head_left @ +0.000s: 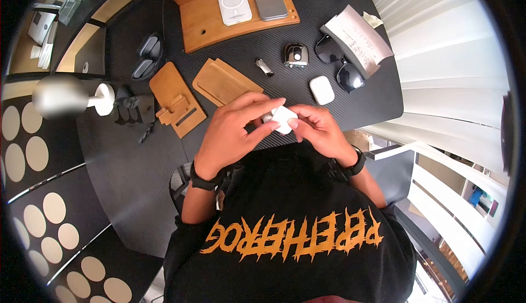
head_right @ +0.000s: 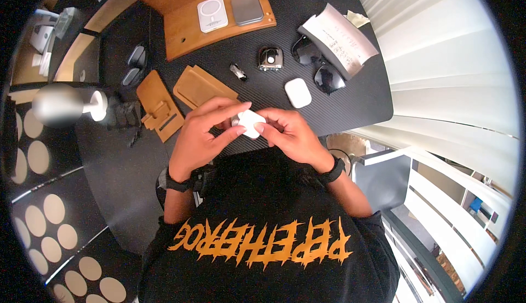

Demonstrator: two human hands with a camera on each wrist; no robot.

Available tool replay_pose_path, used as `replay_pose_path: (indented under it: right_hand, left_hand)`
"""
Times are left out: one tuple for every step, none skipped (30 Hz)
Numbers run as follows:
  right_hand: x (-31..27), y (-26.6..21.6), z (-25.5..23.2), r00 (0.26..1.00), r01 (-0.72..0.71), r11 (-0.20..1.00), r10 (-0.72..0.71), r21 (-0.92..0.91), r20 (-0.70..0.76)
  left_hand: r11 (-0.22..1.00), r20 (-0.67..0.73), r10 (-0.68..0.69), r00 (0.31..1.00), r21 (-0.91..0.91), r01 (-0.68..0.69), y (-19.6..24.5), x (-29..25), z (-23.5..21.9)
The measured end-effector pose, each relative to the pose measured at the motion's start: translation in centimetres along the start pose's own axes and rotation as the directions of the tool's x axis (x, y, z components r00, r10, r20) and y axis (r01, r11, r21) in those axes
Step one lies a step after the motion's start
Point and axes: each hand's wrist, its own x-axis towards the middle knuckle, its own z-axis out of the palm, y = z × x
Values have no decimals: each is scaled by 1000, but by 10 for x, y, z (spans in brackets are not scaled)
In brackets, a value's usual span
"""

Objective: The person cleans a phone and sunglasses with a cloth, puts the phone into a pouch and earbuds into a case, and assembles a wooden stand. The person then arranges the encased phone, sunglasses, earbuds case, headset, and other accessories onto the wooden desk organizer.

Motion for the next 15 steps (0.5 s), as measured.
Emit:
replay_pose_path:
  right_hand:
    - [0,0,1,1000,0,1000,0,0,2]
    - [-1,0,2,1000,-3,1000,3,11,12]
    - [-2,0,2,1000,-7,1000,6,23,22]
    - [-2,-1,3,1000,-7,1000,7,23,22]
    - [-2,-1,3,999,-9,1000,8,28,43]
    - [-2,-2,4,998,-11,999,9,32,62]
    - [-2,-2,3,998,-11,999,9,32,61]
    - [-2,-1,2,997,-14,1000,13,16,82]
    - [-2,-1,2,995,-16,1000,16,-1,103]
    - [-1,0,3,994,-16,1000,16,0,105]
    - [-1,0,4,995,-14,1000,12,22,96]
    - [-1,0,4,996,-12,999,8,43,88]
    - [-1,1,4,996,-13,999,9,44,89]
    - [-1,1,2,997,-30,999,28,30,74]
    - [-1,1,1,997,-46,999,45,17,59]
  left_hand:
    - [1000,38,-13,999,12,12,-1,-1,-2]
    - [1000,37,-13,999,12,13,-3,-2,-4]
    - [1000,66,-21,998,-8,21,-5,-3,-7]
    - [999,96,-28,995,-27,30,-7,-4,-10]
    - [999,97,-28,995,-28,31,-9,-6,-13]
    - [998,121,-55,991,-31,59,-11,-8,-16]
    - [996,145,-82,986,-34,88,-12,-10,-17]
    - [996,145,-82,986,-34,88,-12,-10,-17]
    - [991,147,-113,983,-59,122,-12,-11,-17]
    - [984,149,-143,978,-83,157,-12,-12,-17]
    - [984,148,-144,978,-83,158,-11,-13,-17]
    - [985,130,-141,981,-78,152,-9,-14,-17]
    - [986,113,-138,984,-74,147,-7,-14,-16]
    - [986,113,-139,984,-74,148,-5,-13,-15]
    - [991,91,-119,989,-44,124,-4,-12,-13]
